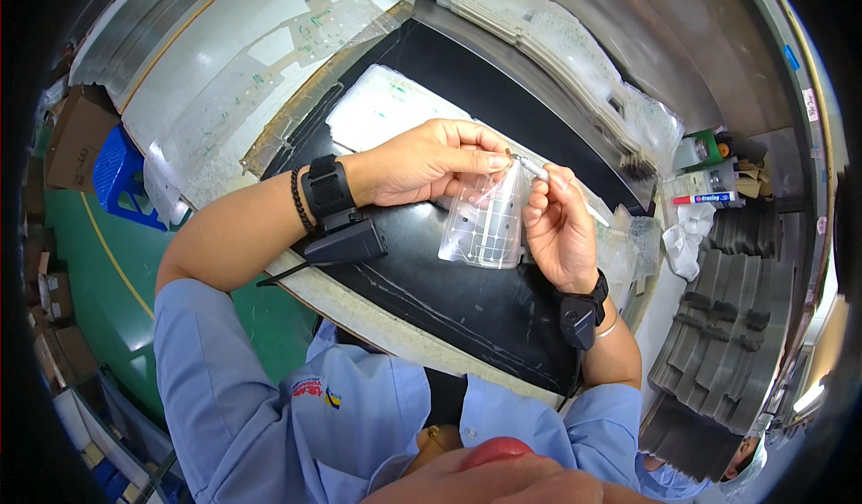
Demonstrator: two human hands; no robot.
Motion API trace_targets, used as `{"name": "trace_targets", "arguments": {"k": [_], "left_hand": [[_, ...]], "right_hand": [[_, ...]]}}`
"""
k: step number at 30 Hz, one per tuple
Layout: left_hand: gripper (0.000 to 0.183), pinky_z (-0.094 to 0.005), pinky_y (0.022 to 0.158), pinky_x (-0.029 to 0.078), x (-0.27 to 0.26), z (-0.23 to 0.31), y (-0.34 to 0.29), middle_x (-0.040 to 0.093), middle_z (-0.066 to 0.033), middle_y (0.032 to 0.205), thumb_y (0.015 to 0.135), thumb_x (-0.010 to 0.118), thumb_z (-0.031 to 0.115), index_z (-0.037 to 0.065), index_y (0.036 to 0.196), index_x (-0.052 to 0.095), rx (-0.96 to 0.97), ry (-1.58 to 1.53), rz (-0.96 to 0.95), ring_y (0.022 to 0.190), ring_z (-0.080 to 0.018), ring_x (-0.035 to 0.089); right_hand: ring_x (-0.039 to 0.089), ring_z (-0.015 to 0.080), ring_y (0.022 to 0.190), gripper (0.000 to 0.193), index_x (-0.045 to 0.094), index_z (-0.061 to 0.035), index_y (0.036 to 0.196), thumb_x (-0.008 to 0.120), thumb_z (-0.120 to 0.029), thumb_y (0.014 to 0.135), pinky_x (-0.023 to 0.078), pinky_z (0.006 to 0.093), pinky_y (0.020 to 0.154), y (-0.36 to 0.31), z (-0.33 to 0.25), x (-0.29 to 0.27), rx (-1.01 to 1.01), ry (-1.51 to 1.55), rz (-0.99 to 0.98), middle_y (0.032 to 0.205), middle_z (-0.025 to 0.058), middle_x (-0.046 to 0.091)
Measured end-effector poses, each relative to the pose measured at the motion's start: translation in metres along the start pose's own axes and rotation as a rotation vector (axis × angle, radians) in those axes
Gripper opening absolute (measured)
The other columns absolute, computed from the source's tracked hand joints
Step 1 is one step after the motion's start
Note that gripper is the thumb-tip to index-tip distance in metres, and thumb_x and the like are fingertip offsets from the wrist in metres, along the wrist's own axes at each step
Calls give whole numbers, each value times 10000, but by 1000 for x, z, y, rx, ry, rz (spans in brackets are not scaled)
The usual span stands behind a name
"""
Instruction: Inspecting, flipping, and organizing clear plastic keyboard membrane circuit sheets at a workbench.
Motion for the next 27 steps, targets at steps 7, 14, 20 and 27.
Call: {"name": "trace_targets", "arguments": {"k": [7,14,20,27], "left_hand": [[153,-207,675,519,-1,1,1,576,-19,840,857,526,113,29,985,532,7,11,6,734,-75,584],[156,-205,678,520,-1,1,1,581,-22,841,855,531,113,26,985,537,11,27,5,740,-72,586],[160,-202,683,520,-2,0,1,581,-24,849,853,533,109,26,990,532,9,31,7,745,-70,585],[154,-204,698,519,-2,-2,2,579,-24,859,853,532,106,24,983,528,7,40,-11,763,-71,585]], "right_hand": [[576,111,694,147,522,-24,995,487,-98,872,500,241,650,1,2,1,1,39,-15,803,69,585],[576,112,703,147,521,-23,996,486,-97,873,503,240,651,1,3,1,5,54,-11,803,71,583],[579,111,709,148,519,-20,997,483,-95,875,509,237,657,2,4,1,8,52,-12,804,70,583],[580,111,703,152,518,-20,1000,492,-95,871,512,236,658,1,4,1,6,47,-4,806,70,584]]}}
Point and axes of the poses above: each hand's wrist, its own y-axis towards the middle knuckle, its own x-axis out of the palm, z = x × y, the point moved 7 cm from there along y, towards the middle knuckle
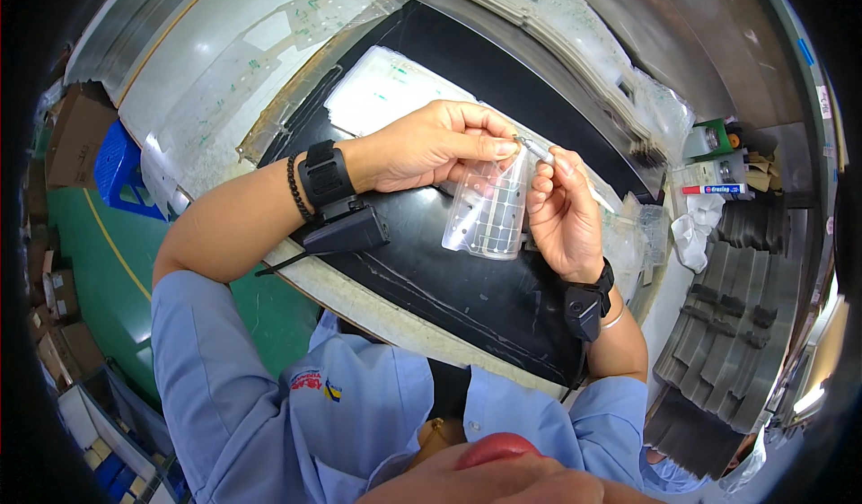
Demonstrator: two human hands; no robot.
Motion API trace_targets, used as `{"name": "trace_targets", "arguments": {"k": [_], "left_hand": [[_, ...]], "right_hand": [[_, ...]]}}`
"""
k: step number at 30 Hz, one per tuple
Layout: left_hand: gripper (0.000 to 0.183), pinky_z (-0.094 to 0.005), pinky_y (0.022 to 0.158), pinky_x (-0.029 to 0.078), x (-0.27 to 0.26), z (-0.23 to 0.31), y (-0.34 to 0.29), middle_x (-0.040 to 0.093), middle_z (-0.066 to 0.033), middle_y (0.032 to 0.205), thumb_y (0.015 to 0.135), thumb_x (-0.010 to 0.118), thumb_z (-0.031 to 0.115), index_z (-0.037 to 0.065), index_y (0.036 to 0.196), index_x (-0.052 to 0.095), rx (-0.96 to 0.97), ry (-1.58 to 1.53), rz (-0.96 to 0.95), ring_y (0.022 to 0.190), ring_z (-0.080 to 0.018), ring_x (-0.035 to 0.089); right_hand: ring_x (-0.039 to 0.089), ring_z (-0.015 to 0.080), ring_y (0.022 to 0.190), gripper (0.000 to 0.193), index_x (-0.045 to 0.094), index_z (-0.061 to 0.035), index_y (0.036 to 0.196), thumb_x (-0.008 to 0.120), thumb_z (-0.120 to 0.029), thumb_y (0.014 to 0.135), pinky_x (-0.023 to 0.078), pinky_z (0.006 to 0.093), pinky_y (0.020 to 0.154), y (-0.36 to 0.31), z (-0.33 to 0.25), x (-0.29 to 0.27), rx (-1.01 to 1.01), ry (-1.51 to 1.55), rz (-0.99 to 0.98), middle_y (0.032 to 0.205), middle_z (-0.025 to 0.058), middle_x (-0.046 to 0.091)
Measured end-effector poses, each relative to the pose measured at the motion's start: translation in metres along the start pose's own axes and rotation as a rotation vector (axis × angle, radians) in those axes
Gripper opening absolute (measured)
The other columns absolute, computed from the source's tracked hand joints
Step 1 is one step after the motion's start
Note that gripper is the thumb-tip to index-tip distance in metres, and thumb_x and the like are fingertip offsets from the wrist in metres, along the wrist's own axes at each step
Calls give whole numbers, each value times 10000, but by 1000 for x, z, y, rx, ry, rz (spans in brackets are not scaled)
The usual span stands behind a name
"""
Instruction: Inspecting, flipping, and organizing clear plastic keyboard membrane circuit sheets at a workbench.
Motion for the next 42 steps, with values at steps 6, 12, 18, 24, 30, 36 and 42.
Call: {"name": "trace_targets", "arguments": {"k": [6,12,18,24,30,36,42], "left_hand": [[183,-228,708,517,4,-4,1,583,-32,892,849,541,110,16,1006,534,-2,47,-52,788,-84,586],[275,-222,706,481,6,8,-1,597,-42,855,832,564,80,2,1090,509,52,221,32,752,-85,575],[579,-207,696,463,11,38,-15,603,-65,783,785,591,6,12,1289,304,340,626,103,725,-80,566],[631,-211,682,460,16,39,-16,603,-76,771,777,589,-7,19,1313,256,337,579,119,736,-91,571],[595,-200,659,452,16,42,-12,599,-61,759,772,592,-5,37,1288,299,332,577,161,733,-83,569],[601,-187,654,447,17,45,-11,599,-64,777,781,594,17,8,1300,291,348,632,147,710,-72,552],[332,-170,634,454,-7,14,-11,603,-48,822,802,582,34,-29,1119,509,5,313,251,717,-64,552]], "right_hand": [[577,115,703,155,515,-14,1003,494,-92,869,511,237,653,2,4,9,2,-8,-38,810,77,581],[562,129,690,203,502,-3,1055,489,-78,867,500,250,634,-6,-32,22,-177,-68,-114,829,93,567],[509,72,611,164,602,6,957,545,-95,841,404,195,551,-61,-138,17,-661,-1317,202,735,56,572],[565,342,839,190,565,10,966,520,-55,793,435,348,747,-110,-204,-74,-608,-2198,526,885,191,584],[546,369,919,229,554,-7,1024,471,-38,812,430,373,772,-137,-237,-187,-508,-2182,791,987,218,569],[565,246,960,255,526,-6,1095,460,-129,881,439,306,796,-153,-262,-178,-749,-2144,829,1061,149,573],[579,179,928,262,469,8,1094,440,-173,906,487,270,812,-65,-176,-39,-554,-722,174,1054,161,550]]}}
Point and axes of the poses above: each hand's wrist, its own y-axis towards the middle knuckle, its own x-axis out of the palm, z = x × y, the point moved 7 cm from there along y, towards the middle knuckle
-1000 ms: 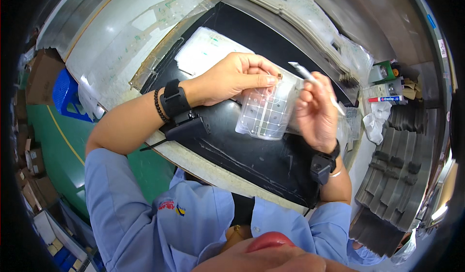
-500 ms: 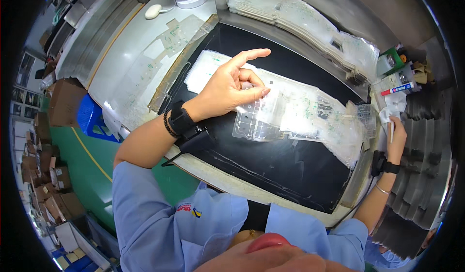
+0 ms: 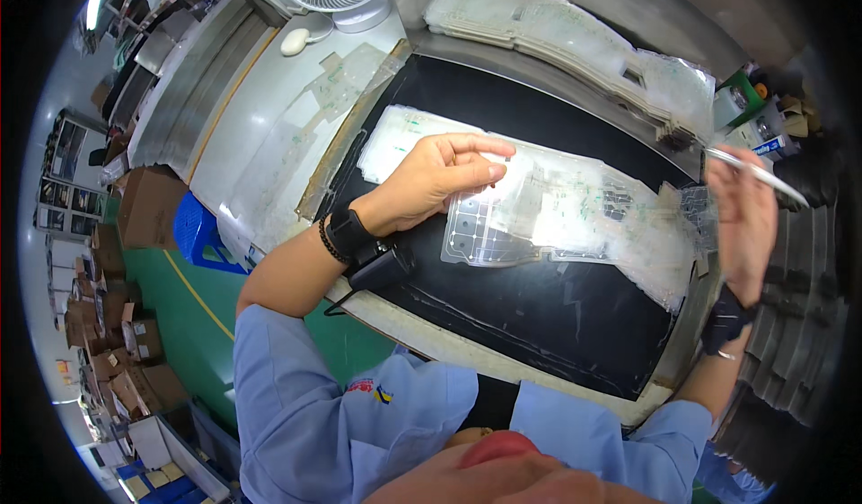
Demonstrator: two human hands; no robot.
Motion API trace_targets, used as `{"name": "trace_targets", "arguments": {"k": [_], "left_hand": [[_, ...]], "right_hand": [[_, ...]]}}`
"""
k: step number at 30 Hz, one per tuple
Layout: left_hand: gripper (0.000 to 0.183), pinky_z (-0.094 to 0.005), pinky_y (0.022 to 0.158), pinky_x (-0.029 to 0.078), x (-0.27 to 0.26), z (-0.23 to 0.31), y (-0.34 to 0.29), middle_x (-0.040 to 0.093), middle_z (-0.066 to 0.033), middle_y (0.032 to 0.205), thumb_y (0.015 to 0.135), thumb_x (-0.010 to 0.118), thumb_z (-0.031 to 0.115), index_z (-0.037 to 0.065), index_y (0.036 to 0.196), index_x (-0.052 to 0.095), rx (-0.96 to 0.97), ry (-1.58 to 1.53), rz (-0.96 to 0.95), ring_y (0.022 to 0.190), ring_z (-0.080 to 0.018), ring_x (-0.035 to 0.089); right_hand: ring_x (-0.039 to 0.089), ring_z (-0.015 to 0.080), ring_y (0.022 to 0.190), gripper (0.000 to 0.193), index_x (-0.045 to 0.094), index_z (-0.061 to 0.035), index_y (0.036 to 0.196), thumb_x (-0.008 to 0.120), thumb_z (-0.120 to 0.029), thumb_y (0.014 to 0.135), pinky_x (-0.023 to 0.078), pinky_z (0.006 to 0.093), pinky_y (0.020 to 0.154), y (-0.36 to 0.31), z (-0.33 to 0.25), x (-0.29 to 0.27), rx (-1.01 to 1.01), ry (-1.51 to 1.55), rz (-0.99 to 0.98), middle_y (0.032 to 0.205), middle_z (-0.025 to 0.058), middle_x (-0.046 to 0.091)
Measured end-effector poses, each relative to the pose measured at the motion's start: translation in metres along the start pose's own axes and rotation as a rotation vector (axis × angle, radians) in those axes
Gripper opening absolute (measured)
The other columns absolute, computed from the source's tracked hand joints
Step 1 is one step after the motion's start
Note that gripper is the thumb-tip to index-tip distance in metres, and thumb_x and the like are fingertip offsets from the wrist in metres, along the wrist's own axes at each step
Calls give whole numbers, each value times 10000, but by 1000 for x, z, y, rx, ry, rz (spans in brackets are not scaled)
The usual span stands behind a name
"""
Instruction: Inspecting, flipping, and organizing clear plastic keyboard membrane circuit sheets at a workbench.
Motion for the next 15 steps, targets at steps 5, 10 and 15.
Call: {"name": "trace_targets", "arguments": {"k": [5,10,15], "left_hand": [[175,-209,667,455,8,0,0,593,-43,846,828,569,93,-25,956,582,-22,-102,-36,730,-75,536],[151,-209,655,439,9,3,0,580,-31,814,834,563,101,-15,928,584,45,-54,-44,717,-75,528],[133,-207,655,427,9,6,-2,571,-24,797,841,555,103,-7,908,585,71,11,-20,708,-68,517]], "right_hand": [[603,160,832,212,464,-12,1023,544,-83,840,515,249,739,16,56,125,310,322,-364,942,129,590],[598,130,757,324,394,-2,1112,549,-89,841,514,211,672,15,86,167,471,425,-468,874,130,591],[604,126,707,315,386,9,1089,551,-98,842,526,210,633,12,100,167,541,460,-428,835,123,586]]}}
Point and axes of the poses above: each hand's wrist, its own y-axis towards the middle knuckle, its own x-axis out of the palm, z = x × y, the point moved 7 cm from there along y, towards the middle knuckle
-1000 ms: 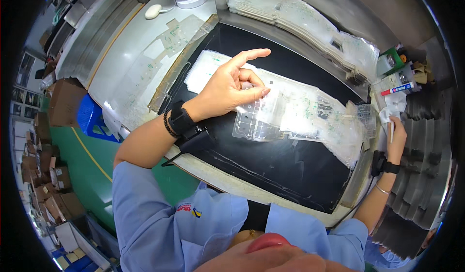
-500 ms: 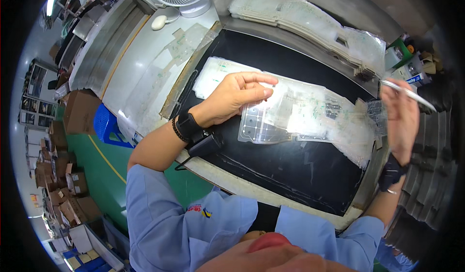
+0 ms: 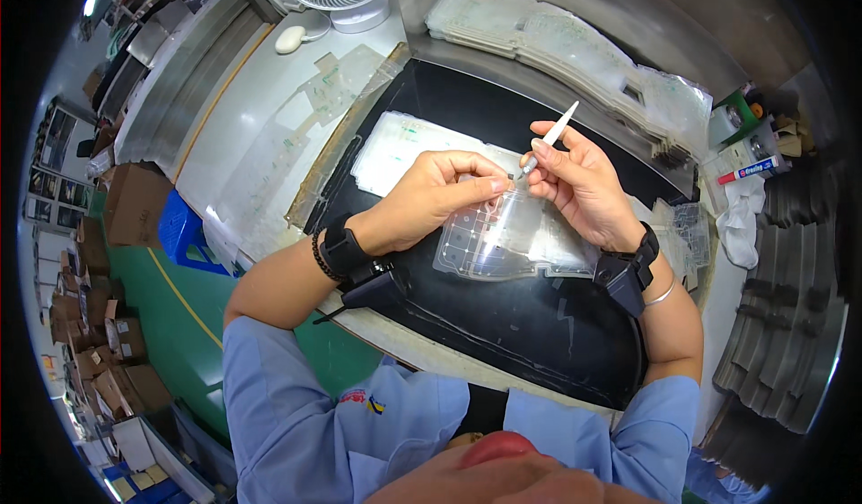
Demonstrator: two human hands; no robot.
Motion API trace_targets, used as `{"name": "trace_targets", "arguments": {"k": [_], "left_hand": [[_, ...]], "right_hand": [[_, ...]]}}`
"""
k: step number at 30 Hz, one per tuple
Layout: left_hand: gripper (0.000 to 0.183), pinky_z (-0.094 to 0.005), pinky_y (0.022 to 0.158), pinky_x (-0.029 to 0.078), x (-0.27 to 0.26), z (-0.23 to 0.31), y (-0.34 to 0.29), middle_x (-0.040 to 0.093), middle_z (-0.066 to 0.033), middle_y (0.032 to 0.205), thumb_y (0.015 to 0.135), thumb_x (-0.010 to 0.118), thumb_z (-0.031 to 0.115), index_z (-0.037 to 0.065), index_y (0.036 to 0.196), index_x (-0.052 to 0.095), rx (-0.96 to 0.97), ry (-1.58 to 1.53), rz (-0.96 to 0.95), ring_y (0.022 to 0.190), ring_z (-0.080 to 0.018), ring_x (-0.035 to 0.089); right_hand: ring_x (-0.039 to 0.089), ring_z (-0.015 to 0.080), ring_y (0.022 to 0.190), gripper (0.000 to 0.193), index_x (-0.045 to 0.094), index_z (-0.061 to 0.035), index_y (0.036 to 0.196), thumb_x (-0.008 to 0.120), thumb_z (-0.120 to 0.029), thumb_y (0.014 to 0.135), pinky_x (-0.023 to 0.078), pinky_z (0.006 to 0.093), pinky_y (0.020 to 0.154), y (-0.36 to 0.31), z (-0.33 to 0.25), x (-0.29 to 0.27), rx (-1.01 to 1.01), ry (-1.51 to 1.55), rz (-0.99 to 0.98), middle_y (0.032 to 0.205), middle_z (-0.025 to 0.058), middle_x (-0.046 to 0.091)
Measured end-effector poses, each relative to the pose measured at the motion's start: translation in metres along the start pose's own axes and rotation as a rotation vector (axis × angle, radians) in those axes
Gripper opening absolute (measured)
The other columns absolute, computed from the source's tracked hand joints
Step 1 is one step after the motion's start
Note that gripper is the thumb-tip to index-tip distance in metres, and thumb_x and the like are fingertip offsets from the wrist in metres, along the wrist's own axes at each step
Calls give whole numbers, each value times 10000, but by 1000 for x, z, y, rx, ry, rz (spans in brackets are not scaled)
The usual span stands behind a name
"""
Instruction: Inspecting, flipping, and organizing clear plastic keyboard membrane circuit sheets at a workbench.
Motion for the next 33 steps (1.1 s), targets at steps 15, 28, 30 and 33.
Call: {"name": "trace_targets", "arguments": {"k": [15,28,30,33], "left_hand": [[141,-202,646,435,-3,0,2,584,-37,815,836,561,100,-14,913,589,31,61,20,712,-68,525],[137,-202,659,436,0,-1,2,578,-32,812,844,548,99,-12,916,587,32,48,-30,722,-71,528],[136,-203,663,437,-2,0,2,578,-32,817,845,546,96,-13,917,586,39,48,-16,726,-71,528],[135,-206,667,439,-2,-1,2,577,-30,827,846,545,94,-14,917,583,30,42,-9,732,-72,529]], "right_hand": [[611,136,695,303,396,11,1065,555,-117,841,539,219,644,3,7,-3,4,34,45,824,106,572],[608,133,689,299,385,5,1077,542,-109,848,535,210,626,3,5,1,-29,56,28,822,115,573],[607,134,689,298,386,5,1077,541,-108,849,536,212,628,3,5,0,-28,62,31,823,115,573],[607,134,690,296,386,5,1077,540,-108,850,536,214,629,3,5,0,-25,56,34,824,115,573]]}}
Point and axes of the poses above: each hand's wrist, its own y-axis towards the middle knuckle, its own x-axis out of the palm, z = x × y, the point moved 7 cm from there along y, towards the middle knuckle
